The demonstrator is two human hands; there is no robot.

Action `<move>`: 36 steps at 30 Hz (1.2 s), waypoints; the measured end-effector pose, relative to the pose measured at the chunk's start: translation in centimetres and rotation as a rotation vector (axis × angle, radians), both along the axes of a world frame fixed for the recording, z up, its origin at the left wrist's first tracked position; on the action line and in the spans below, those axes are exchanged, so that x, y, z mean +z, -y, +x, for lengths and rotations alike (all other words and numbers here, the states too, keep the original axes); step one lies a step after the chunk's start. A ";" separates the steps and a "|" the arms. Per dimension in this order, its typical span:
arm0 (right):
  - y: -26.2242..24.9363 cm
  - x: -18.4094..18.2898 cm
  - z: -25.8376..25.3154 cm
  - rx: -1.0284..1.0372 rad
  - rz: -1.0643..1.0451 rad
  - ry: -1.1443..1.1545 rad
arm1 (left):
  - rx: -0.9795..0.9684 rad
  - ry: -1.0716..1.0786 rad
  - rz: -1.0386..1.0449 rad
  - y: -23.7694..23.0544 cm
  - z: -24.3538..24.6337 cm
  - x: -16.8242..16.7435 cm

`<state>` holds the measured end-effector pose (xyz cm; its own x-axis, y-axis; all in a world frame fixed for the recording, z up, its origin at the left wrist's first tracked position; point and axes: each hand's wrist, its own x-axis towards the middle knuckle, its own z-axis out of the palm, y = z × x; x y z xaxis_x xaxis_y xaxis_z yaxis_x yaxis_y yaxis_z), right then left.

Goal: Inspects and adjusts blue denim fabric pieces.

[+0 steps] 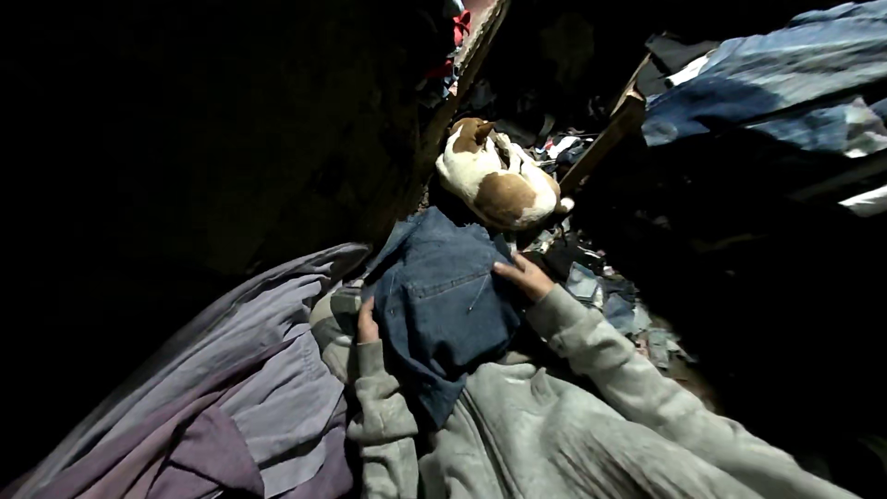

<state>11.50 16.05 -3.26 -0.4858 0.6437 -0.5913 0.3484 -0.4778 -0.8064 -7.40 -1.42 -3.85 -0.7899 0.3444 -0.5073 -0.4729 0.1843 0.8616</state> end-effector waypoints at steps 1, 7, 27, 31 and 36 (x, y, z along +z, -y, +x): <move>0.8 0.1 0.2 -0.028 -0.040 -0.016 | -0.005 0.019 0.005 0.2 0.1 -0.4; 1.7 0.6 1.2 0.014 -0.094 -0.090 | -0.095 -0.091 0.163 0.5 1.2 0.3; -1.5 0.7 0.2 0.259 0.702 0.332 | -0.043 0.073 0.150 -2.9 6.4 2.7; 2.6 1.8 0.8 0.453 0.829 0.055 | -0.070 0.038 0.113 -3.2 6.6 2.9; 4.7 2.6 0.4 0.602 0.826 -0.081 | -0.052 0.071 0.061 -2.7 6.6 3.6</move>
